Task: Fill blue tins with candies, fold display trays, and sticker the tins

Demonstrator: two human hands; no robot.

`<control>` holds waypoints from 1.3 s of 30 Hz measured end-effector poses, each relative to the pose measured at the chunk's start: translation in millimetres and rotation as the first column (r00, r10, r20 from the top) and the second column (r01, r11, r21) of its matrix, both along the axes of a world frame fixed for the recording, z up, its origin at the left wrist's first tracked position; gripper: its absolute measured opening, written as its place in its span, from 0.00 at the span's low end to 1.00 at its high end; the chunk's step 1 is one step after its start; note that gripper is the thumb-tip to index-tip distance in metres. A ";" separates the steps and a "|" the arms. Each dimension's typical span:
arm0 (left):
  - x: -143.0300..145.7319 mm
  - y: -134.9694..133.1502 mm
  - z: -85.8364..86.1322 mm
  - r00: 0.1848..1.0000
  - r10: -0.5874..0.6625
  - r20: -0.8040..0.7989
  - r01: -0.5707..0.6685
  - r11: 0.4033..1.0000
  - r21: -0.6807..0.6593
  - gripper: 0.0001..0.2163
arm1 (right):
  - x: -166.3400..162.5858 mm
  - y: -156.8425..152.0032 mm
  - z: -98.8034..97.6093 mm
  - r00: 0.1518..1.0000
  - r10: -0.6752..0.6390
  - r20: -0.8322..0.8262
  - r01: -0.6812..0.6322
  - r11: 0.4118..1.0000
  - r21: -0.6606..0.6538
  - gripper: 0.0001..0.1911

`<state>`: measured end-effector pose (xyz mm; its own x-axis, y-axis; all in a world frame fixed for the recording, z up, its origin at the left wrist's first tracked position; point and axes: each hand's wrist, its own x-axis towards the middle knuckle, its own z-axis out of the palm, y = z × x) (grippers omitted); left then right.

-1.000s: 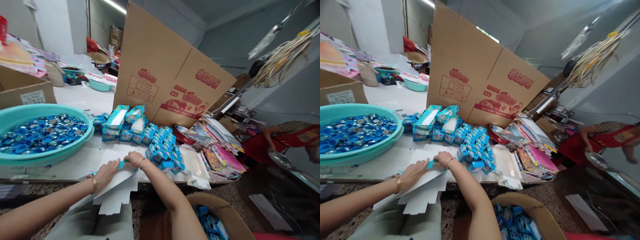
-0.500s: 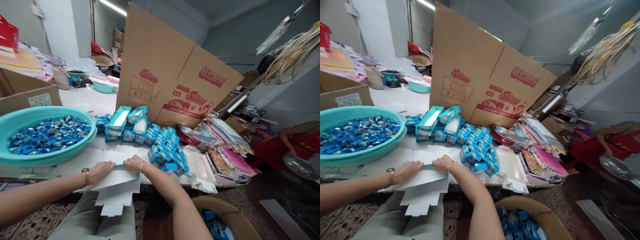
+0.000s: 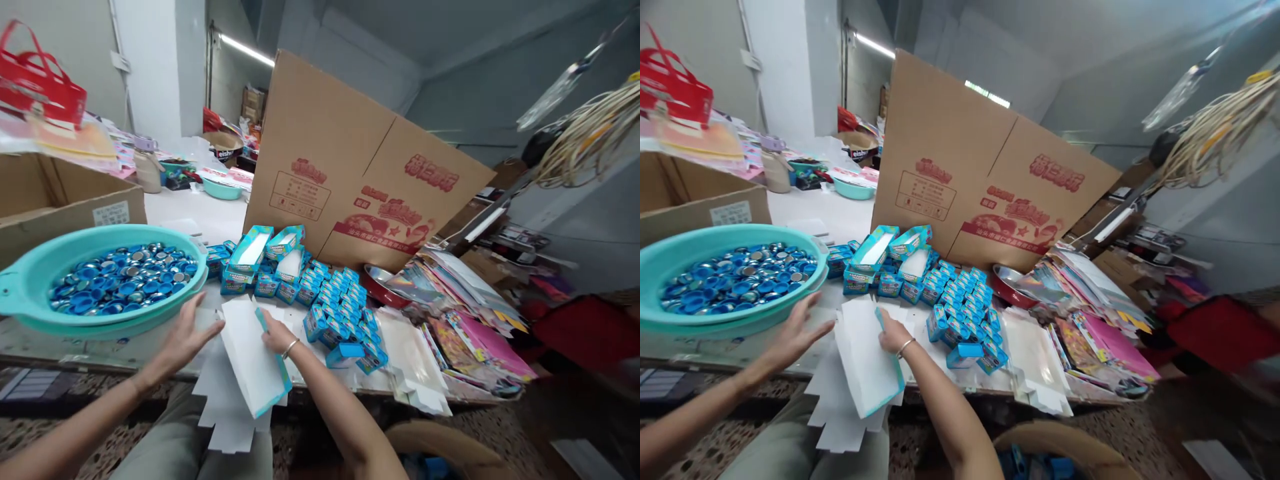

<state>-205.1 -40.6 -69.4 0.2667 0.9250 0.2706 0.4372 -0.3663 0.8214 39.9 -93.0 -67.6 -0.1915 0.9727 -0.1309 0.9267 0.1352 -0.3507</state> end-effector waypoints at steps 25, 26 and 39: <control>90.7 -4.9 -59.8 0.849 0.206 0.486 -0.015 0.930 -0.368 0.33 | -47.9 16.6 -71.5 0.359 -0.456 -0.814 0.849 0.521 0.082 0.18; 91.6 -2.4 -60.5 0.853 0.196 0.483 -0.004 0.929 -0.370 0.33 | -48.7 15.1 -70.0 0.372 -0.477 -0.796 0.854 0.513 0.092 0.21; 81.1 29.3 -58.6 0.856 -0.210 0.472 0.418 0.818 -0.394 0.38 | 10.7 32.7 -10.7 0.917 -0.246 -0.314 0.183 0.959 -0.217 0.09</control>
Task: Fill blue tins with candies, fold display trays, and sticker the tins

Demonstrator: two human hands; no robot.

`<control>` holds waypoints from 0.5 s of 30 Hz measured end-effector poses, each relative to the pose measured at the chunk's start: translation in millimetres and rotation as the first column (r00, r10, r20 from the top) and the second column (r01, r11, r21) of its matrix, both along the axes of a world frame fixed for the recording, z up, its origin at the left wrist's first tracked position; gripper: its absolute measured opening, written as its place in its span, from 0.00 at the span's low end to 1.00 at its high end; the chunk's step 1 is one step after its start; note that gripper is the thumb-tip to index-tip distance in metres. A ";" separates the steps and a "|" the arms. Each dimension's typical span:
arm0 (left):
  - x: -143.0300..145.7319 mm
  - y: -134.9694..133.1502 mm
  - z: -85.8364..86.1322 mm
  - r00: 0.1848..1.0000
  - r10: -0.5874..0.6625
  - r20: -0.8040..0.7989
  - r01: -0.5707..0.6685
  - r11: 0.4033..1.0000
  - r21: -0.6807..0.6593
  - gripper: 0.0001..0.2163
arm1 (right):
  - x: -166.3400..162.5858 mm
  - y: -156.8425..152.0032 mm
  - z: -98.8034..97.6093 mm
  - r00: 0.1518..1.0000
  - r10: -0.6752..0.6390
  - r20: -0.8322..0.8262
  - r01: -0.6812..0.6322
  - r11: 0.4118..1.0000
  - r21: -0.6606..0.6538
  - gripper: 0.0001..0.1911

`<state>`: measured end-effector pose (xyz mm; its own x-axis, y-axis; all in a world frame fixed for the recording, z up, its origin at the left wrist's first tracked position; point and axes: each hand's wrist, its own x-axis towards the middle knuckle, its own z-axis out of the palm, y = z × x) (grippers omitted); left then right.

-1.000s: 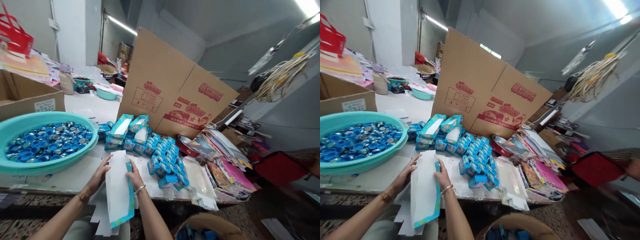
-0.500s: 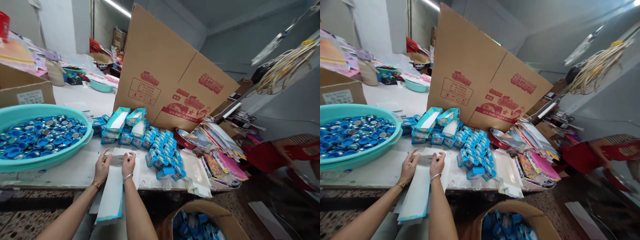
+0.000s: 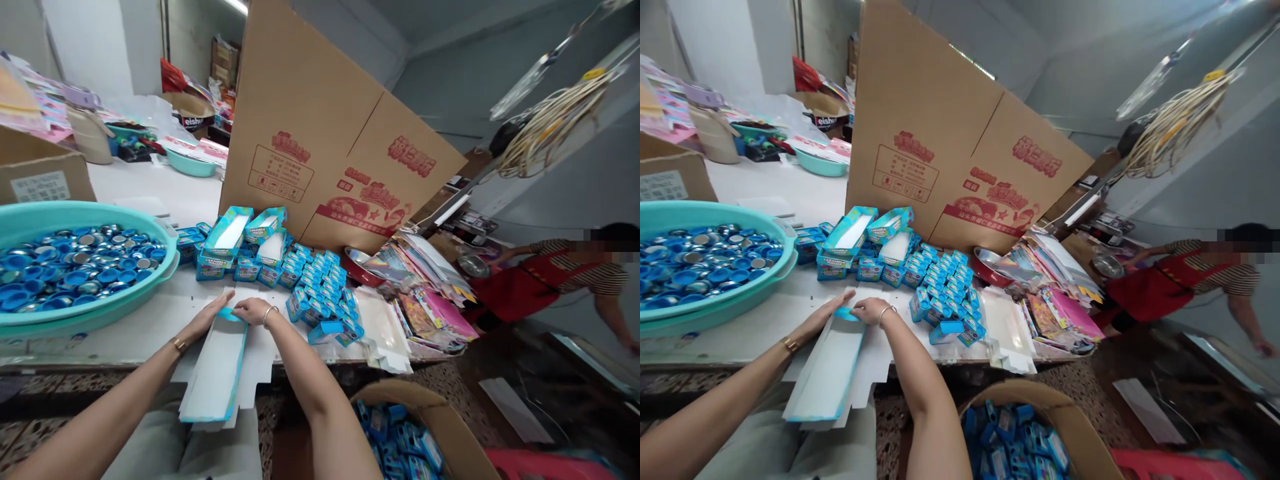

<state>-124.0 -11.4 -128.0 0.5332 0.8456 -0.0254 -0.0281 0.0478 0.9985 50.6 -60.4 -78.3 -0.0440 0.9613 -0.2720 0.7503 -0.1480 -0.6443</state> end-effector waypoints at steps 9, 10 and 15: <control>2.4 4.3 -13.0 0.997 0.070 0.036 -0.068 0.996 -0.055 0.42 | -5.1 -2.6 -3.7 0.996 0.091 0.021 -0.088 0.992 -0.090 0.16; 1.0 6.0 -12.8 0.996 0.073 0.046 -0.070 0.995 -0.074 0.43 | -6.7 -2.6 -3.0 0.994 0.096 0.050 -0.092 0.994 -0.065 0.16; 3.2 6.5 -9.0 0.991 0.021 0.129 -0.006 0.994 -0.111 0.41 | -10.4 3.1 0.5 0.978 0.127 0.164 -0.129 0.992 0.005 0.16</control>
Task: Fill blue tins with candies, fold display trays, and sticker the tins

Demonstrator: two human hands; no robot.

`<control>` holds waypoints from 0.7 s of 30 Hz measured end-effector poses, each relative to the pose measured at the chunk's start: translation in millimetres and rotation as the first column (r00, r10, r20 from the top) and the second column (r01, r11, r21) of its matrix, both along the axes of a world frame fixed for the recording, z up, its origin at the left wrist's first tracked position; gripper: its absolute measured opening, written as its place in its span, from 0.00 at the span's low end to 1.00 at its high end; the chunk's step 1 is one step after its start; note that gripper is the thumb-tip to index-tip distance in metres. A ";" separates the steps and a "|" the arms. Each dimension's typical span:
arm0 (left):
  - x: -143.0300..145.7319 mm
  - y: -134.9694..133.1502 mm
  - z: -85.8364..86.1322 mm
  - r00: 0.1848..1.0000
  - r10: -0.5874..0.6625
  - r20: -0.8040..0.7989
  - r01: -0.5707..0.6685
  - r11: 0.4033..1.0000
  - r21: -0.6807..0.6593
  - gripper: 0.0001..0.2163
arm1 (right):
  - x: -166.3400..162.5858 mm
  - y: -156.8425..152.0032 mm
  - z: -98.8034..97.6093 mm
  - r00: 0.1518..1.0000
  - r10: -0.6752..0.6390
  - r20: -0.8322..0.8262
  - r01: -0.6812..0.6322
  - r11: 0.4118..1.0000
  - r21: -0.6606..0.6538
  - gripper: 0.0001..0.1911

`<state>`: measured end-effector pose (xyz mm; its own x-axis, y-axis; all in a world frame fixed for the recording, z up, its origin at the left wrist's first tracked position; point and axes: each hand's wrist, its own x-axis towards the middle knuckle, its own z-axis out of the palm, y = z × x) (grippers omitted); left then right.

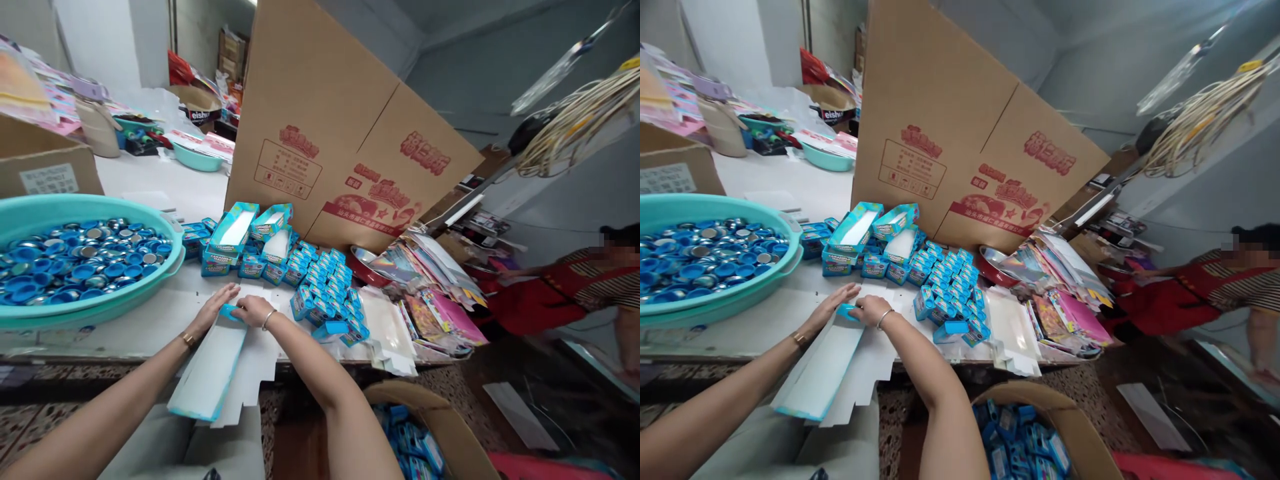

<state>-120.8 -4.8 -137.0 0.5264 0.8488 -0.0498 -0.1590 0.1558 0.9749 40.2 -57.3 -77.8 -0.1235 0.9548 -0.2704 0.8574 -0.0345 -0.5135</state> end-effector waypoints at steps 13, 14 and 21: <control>6.8 -0.1 2.2 1.000 0.024 -0.006 -0.024 1.000 0.013 0.42 | -24.2 -4.3 -1.8 0.914 0.039 0.403 -0.077 0.994 0.078 0.15; 7.6 -0.7 2.9 0.999 0.035 -0.015 -0.035 0.999 0.024 0.42 | -24.1 -3.2 -1.5 0.913 0.031 0.407 -0.070 0.994 0.080 0.15; -4.5 -3.3 13.4 0.990 0.116 -0.085 -0.113 0.993 0.031 0.40 | -20.7 -11.1 -4.3 0.897 0.015 0.442 -0.075 0.990 0.118 0.15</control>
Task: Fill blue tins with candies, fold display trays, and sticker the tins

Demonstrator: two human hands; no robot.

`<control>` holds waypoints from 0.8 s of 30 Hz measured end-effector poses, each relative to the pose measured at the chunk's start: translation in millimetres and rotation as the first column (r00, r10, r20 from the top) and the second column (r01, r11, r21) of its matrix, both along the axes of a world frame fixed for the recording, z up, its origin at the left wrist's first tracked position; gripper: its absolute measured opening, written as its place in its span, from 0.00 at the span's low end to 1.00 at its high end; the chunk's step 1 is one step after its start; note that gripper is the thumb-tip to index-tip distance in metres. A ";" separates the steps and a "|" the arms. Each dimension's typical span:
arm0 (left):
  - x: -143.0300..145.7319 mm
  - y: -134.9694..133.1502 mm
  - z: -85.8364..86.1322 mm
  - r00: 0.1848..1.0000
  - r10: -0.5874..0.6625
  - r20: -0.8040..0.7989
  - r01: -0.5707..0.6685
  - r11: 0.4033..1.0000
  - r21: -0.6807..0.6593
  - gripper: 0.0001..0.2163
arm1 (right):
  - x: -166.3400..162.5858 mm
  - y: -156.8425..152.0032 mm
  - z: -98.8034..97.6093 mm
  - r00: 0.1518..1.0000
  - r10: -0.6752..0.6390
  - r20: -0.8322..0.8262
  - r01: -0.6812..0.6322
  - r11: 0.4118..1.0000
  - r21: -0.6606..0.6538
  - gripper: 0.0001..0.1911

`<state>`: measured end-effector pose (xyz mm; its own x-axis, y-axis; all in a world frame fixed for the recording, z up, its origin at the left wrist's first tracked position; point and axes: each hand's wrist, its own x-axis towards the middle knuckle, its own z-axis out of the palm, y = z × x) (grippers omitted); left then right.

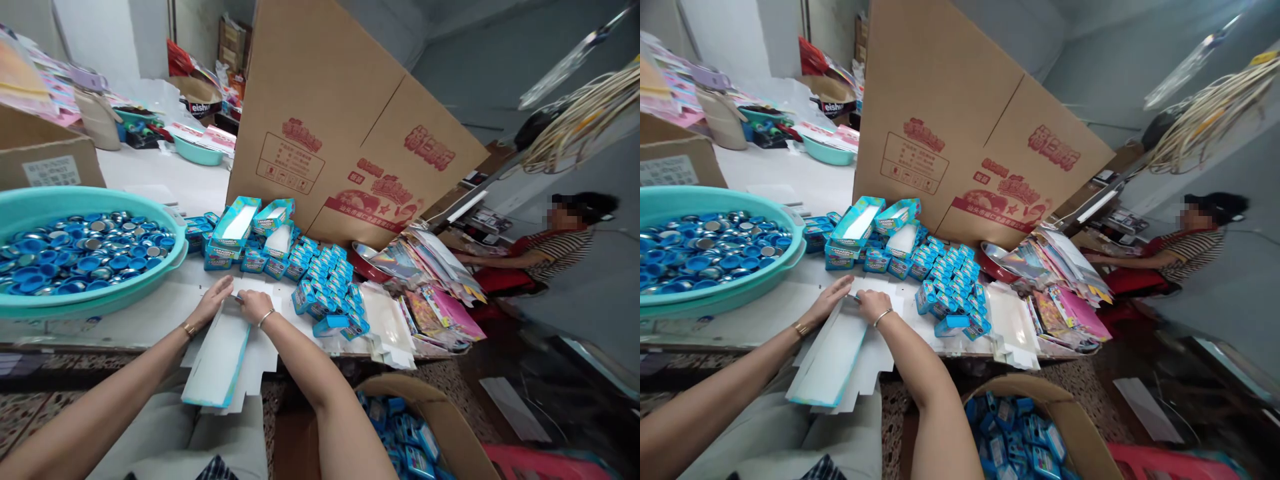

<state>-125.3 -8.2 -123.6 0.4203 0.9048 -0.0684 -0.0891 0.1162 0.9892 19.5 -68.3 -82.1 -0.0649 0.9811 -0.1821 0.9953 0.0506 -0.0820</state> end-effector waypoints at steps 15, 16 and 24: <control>12.2 -7.9 -7.4 0.996 0.004 0.090 -0.004 1.000 0.003 0.38 | 3.1 -3.5 15.1 0.981 0.073 -0.182 -0.111 0.972 -0.207 0.26; 12.5 -8.5 -6.9 0.996 0.001 0.093 -0.002 1.000 0.006 0.39 | 6.1 -0.8 17.3 0.983 0.079 -0.166 -0.113 0.973 -0.203 0.22; 14.2 -8.1 -2.6 0.997 -0.013 0.070 0.011 0.999 0.036 0.42 | -6.4 7.4 14.2 0.985 0.173 -0.025 -0.174 0.979 -0.109 0.21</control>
<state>-111.1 -16.3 -126.2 0.4339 0.9009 -0.0068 -0.1568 0.0829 0.9841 13.2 -60.9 -67.9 -0.2360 0.9285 -0.2867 0.9708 0.2121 -0.1121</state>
